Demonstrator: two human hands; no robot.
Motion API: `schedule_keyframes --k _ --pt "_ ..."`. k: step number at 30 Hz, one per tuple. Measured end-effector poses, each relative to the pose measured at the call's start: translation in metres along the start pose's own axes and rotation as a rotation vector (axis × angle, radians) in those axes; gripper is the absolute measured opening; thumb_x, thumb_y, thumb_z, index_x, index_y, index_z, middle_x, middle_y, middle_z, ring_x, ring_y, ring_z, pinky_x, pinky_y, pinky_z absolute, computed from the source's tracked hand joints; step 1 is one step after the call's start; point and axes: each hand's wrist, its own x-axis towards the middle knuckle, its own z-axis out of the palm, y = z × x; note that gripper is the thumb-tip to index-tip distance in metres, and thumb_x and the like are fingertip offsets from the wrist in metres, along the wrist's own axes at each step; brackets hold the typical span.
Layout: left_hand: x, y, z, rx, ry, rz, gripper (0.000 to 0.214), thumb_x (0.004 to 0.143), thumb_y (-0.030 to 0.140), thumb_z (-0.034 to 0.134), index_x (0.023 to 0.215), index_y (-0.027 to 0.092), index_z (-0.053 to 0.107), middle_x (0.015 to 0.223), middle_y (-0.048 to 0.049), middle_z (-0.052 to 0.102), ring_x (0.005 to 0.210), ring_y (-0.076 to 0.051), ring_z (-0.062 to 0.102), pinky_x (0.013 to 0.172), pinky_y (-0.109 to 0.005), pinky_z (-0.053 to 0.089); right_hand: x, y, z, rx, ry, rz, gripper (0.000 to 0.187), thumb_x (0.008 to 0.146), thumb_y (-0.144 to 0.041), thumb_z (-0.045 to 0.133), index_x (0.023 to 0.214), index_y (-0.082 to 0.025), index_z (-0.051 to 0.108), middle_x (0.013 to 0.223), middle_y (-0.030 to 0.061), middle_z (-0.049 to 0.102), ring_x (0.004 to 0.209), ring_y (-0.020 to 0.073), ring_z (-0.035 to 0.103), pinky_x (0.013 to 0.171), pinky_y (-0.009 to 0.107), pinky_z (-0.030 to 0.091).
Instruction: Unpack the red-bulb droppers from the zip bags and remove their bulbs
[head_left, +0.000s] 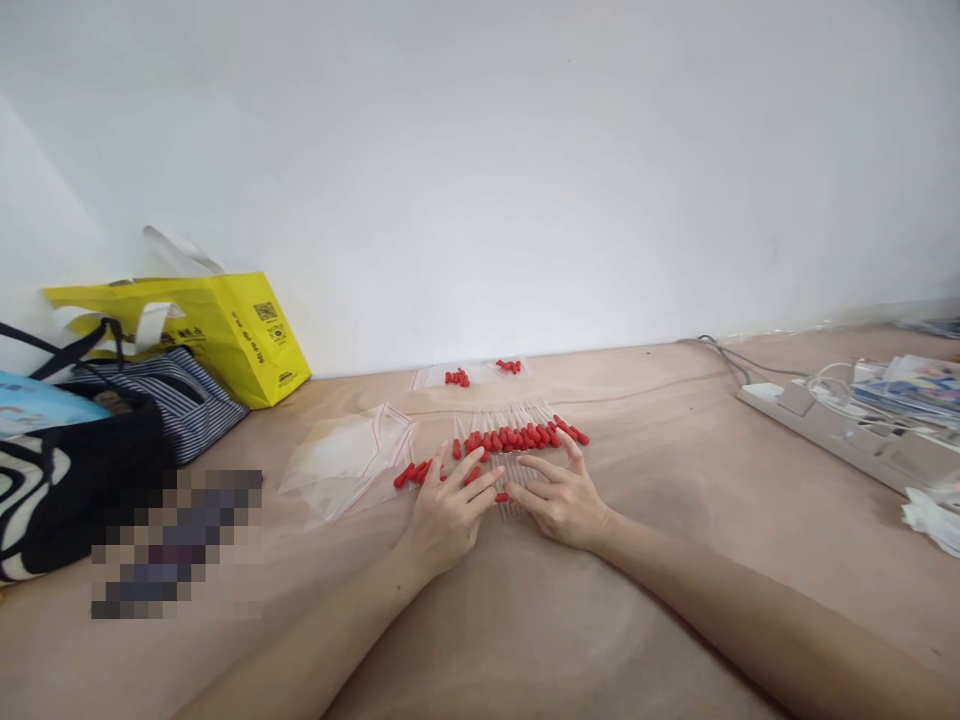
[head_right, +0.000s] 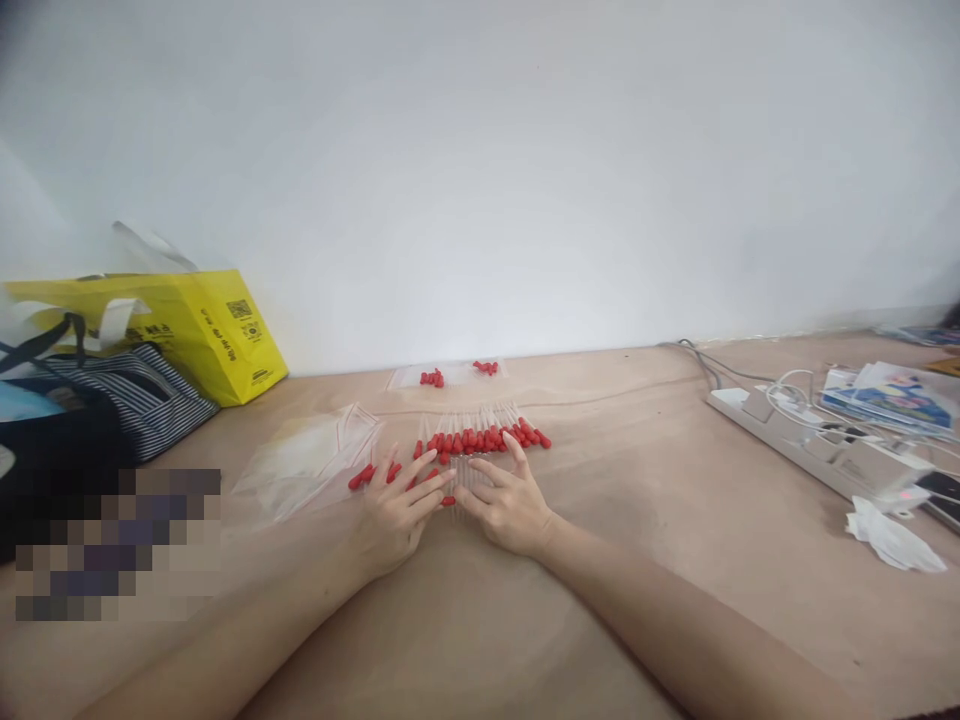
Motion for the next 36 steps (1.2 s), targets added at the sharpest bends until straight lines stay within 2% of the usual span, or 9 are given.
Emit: schedule_keyframes --k 8,16,23,27,30,33,36 --pt "-0.001 0.0 -0.001 -0.079 -0.01 -0.009 0.023 0.081 0.012 0.04 0.085 0.022 0.061 0.111 0.0043 0.06 0.117 -0.023 0.042 0.104 -0.055 0.0 0.004 -0.002 -0.005 0.04 -0.002 0.01 0.019 0.082 -0.013 0.044 0.086 -0.023 0.059 0.061 -0.0045 0.066 0.092 0.0139 0.058 0.103 0.05 0.001" --pt "0.001 0.004 -0.003 -0.088 -0.021 -0.006 0.024 0.082 0.012 0.036 0.08 0.02 0.059 0.107 0.0002 0.063 0.117 -0.022 0.043 0.103 -0.055 0.006 0.006 -0.003 -0.005 0.051 0.037 0.045 0.018 0.082 -0.015 0.044 0.079 -0.023 0.06 0.054 -0.0052 0.063 0.09 0.0125 0.059 0.104 0.048 0.004" --pt "0.001 0.005 -0.002 -0.073 -0.001 -0.015 0.023 0.082 0.014 0.038 0.072 0.02 0.057 0.109 0.0018 0.061 0.117 -0.022 0.042 0.103 -0.055 0.008 0.008 -0.004 -0.004 0.067 0.045 0.042 0.016 0.082 -0.017 0.045 0.077 -0.022 0.059 0.052 -0.0054 0.061 0.09 0.0129 0.058 0.103 0.048 0.003" --pt "-0.001 0.003 -0.002 -0.078 -0.017 -0.028 0.024 0.082 0.014 0.037 0.072 0.02 0.057 0.11 0.0008 0.061 0.118 -0.022 0.041 0.103 -0.054 0.007 0.008 -0.003 -0.006 0.083 0.057 0.045 0.017 0.083 -0.018 0.044 0.077 -0.022 0.059 0.052 -0.0053 0.06 0.089 0.0137 0.057 0.101 0.047 0.008" --pt "-0.002 0.001 -0.006 -0.066 -0.042 -0.082 0.024 0.083 0.014 0.035 0.074 0.019 0.057 0.108 -0.0005 0.062 0.114 -0.021 0.045 0.102 -0.053 0.011 0.004 0.001 -0.008 0.075 0.02 0.111 0.018 0.083 -0.019 0.043 0.078 -0.022 0.06 0.052 -0.0035 0.058 0.081 0.0149 0.056 0.095 0.044 0.021" --pt "-0.004 0.001 -0.011 -0.082 -0.052 -0.141 0.022 0.084 0.018 0.037 0.078 0.019 0.058 0.108 -0.0017 0.062 0.11 -0.022 0.047 0.099 -0.05 0.021 -0.003 0.004 -0.011 0.037 -0.07 0.185 0.017 0.084 -0.023 0.045 0.083 -0.022 0.062 0.055 -0.0007 0.057 0.066 0.0135 0.051 0.077 0.033 0.035" --pt "-0.006 -0.003 -0.013 -0.122 -0.001 -0.213 0.02 0.084 0.023 0.039 0.085 0.02 0.059 0.098 -0.0046 0.062 0.099 -0.02 0.053 0.091 -0.041 0.034 -0.01 0.008 -0.01 0.033 -0.119 0.257 0.021 0.085 -0.024 0.042 0.095 -0.02 0.06 0.067 0.0027 0.058 0.063 0.0134 0.049 0.061 0.026 0.038"
